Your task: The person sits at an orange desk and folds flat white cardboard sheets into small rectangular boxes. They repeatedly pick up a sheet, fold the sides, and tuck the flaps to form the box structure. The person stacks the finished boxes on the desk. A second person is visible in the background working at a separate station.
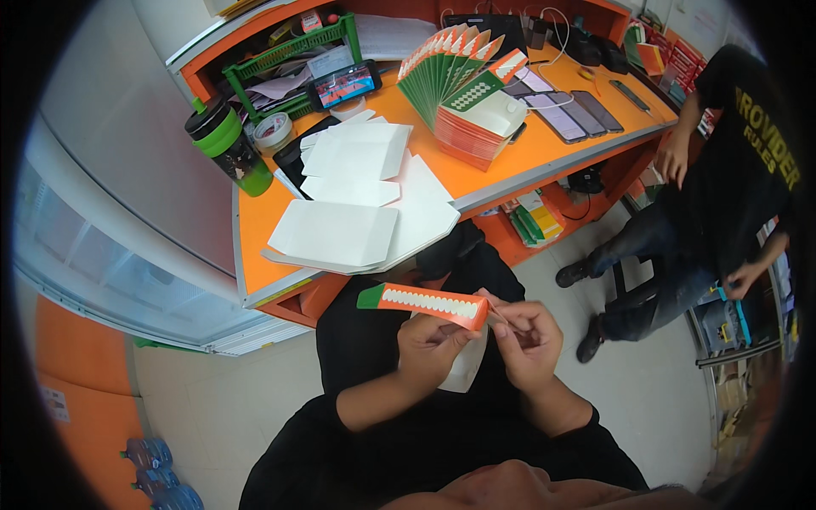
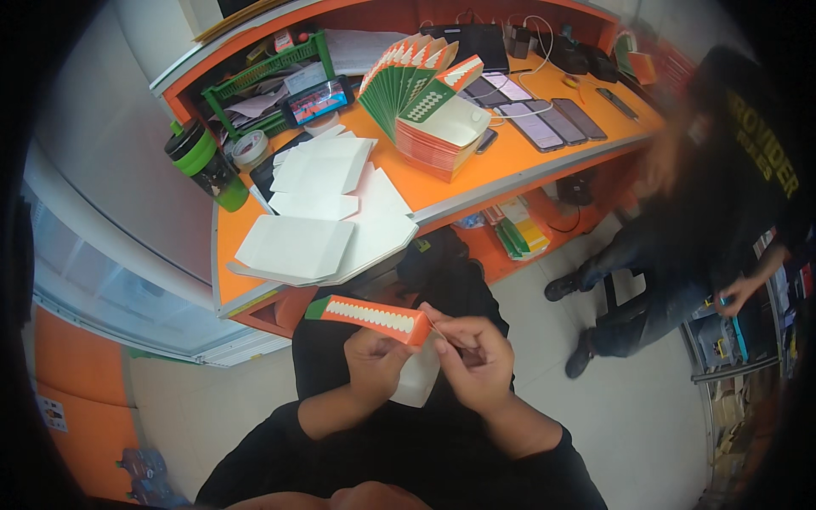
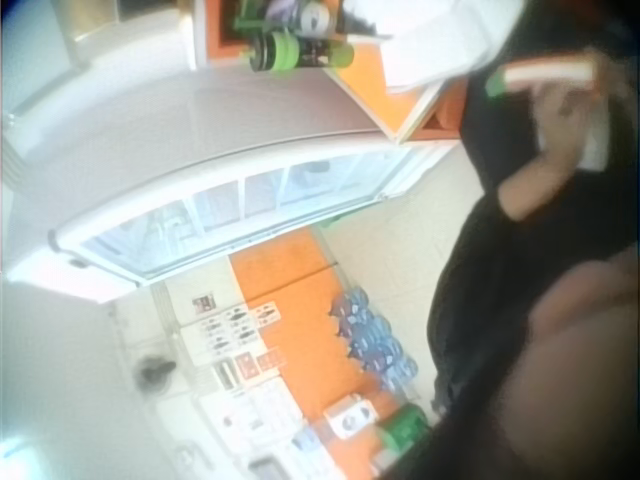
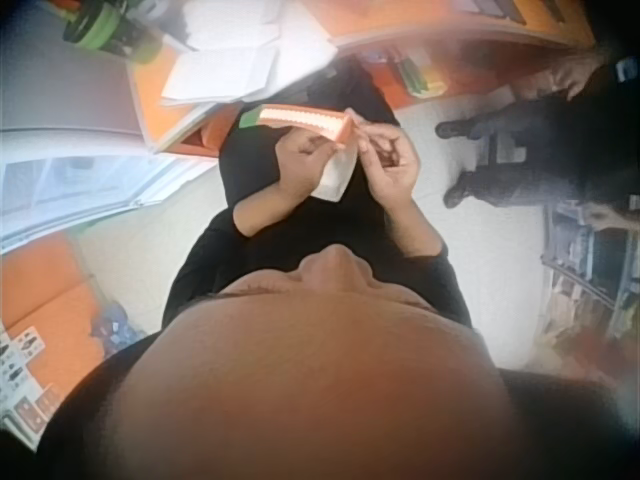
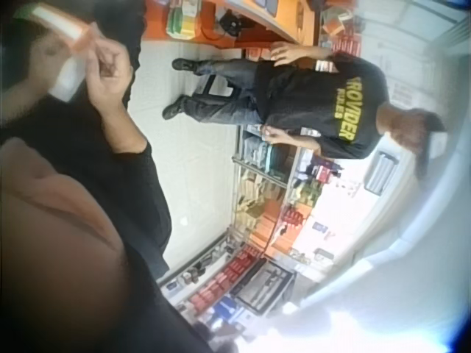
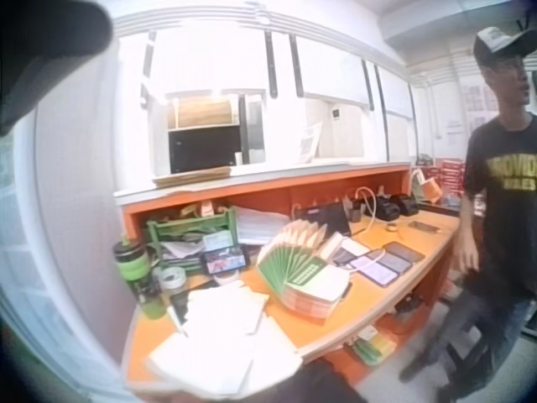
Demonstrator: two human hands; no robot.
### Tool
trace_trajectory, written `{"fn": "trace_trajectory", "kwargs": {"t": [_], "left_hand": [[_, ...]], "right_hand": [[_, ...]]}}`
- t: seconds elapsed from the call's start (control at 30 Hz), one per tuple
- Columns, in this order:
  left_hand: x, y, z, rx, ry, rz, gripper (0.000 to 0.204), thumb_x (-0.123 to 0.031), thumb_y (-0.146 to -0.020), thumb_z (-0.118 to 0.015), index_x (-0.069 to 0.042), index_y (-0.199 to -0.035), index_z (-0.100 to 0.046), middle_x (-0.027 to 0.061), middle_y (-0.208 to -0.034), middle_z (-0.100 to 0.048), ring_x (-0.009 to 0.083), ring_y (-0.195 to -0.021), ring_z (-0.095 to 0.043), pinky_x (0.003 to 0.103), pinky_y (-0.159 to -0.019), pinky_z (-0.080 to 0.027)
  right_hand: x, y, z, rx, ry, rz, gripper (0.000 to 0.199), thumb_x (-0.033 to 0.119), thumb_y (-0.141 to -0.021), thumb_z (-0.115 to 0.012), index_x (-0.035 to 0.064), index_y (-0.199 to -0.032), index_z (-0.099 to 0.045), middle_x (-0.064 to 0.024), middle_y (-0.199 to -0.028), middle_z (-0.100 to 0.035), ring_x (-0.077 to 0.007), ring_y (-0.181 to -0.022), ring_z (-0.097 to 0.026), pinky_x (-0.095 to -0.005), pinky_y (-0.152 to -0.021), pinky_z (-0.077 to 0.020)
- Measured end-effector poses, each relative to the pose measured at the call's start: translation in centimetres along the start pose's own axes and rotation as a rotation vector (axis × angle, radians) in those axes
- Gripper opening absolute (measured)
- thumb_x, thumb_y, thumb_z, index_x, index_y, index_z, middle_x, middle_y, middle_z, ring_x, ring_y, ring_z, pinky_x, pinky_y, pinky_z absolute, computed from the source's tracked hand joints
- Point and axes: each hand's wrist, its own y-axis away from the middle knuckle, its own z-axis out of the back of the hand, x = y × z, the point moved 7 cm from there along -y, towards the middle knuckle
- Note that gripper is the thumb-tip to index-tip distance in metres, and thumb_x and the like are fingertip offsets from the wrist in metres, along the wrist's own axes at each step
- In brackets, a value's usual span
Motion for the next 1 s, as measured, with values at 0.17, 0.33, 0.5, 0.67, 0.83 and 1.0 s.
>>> {"fn": "trace_trajectory", "kwargs": {"t": [0.17,0.33,0.5,0.67,0.83,1.0], "left_hand": [[1.1,-0.4,-0.1,0.004,0.144,0.079,0.025,-0.001,-0.089,-0.074,0.003,-0.112,-0.068,0.0123,-0.107,-0.073,0.0162,-0.097,-0.070,0.029,-0.086,-0.057],[1.0,-0.7,-0.3,0.018,0.159,0.101,0.023,0.000,-0.090,-0.073,0.004,-0.112,-0.067,0.0124,-0.108,-0.073,0.0161,-0.098,-0.070,0.029,-0.087,-0.056],[0.9,-0.8,-0.5,0.009,0.187,0.085,0.022,0.000,-0.090,-0.072,0.004,-0.112,-0.067,0.0118,-0.107,-0.074,0.0153,-0.098,-0.070,0.028,-0.088,-0.056],[1.1,-0.7,-0.4,0.002,0.191,0.089,0.021,0.000,-0.091,-0.072,0.004,-0.111,-0.068,0.0120,-0.107,-0.074,0.0151,-0.098,-0.070,0.028,-0.089,-0.056],[0.9,-0.6,-0.3,-0.004,0.170,0.112,0.020,-0.002,-0.090,-0.073,0.004,-0.109,-0.069,0.0109,-0.104,-0.074,0.0142,-0.096,-0.070,0.028,-0.086,-0.056],[0.9,-0.8,0.2,-0.020,0.174,0.085,0.018,-0.002,-0.089,-0.074,0.003,-0.106,-0.070,0.0095,-0.100,-0.075,0.0136,-0.091,-0.070,0.028,-0.083,-0.057]], "right_hand": [[-0.6,-0.8,0.8,0.037,-0.124,-0.217,0.013,-0.011,-0.093,-0.059,-0.0089,-0.105,-0.064,-0.0324,-0.134,-0.057,-0.0255,-0.121,-0.062,-0.0376,-0.107,-0.0475],[-1.0,-0.7,0.8,-0.026,-0.099,-0.230,0.011,-0.010,-0.092,-0.061,-0.0090,-0.102,-0.065,-0.0329,-0.133,-0.057,-0.0233,-0.117,-0.064,-0.0364,-0.105,-0.0489],[-1.0,-0.2,0.4,-0.128,-0.013,-0.200,0.008,-0.009,-0.091,-0.063,-0.0087,-0.099,-0.065,-0.0337,-0.131,-0.058,-0.0235,-0.114,-0.065,-0.0342,-0.102,-0.0507],[-1.0,0.3,0.1,-0.173,0.050,-0.126,0.008,-0.009,-0.090,-0.065,-0.0083,-0.097,-0.064,-0.0337,-0.124,-0.062,-0.0268,-0.118,-0.064,-0.0337,-0.100,-0.0514],[-1.0,0.5,-0.2,-0.107,0.109,-0.011,0.008,-0.010,-0.088,-0.066,-0.0076,-0.096,-0.065,-0.0321,-0.117,-0.066,-0.0307,-0.121,-0.062,-0.0357,-0.100,-0.0512],[-0.3,0.1,-0.5,-0.022,0.130,0.047,0.010,-0.011,-0.088,-0.066,-0.0068,-0.097,-0.065,-0.0332,-0.119,-0.065,-0.0339,-0.125,-0.060,-0.0399,-0.103,-0.0497]]}}
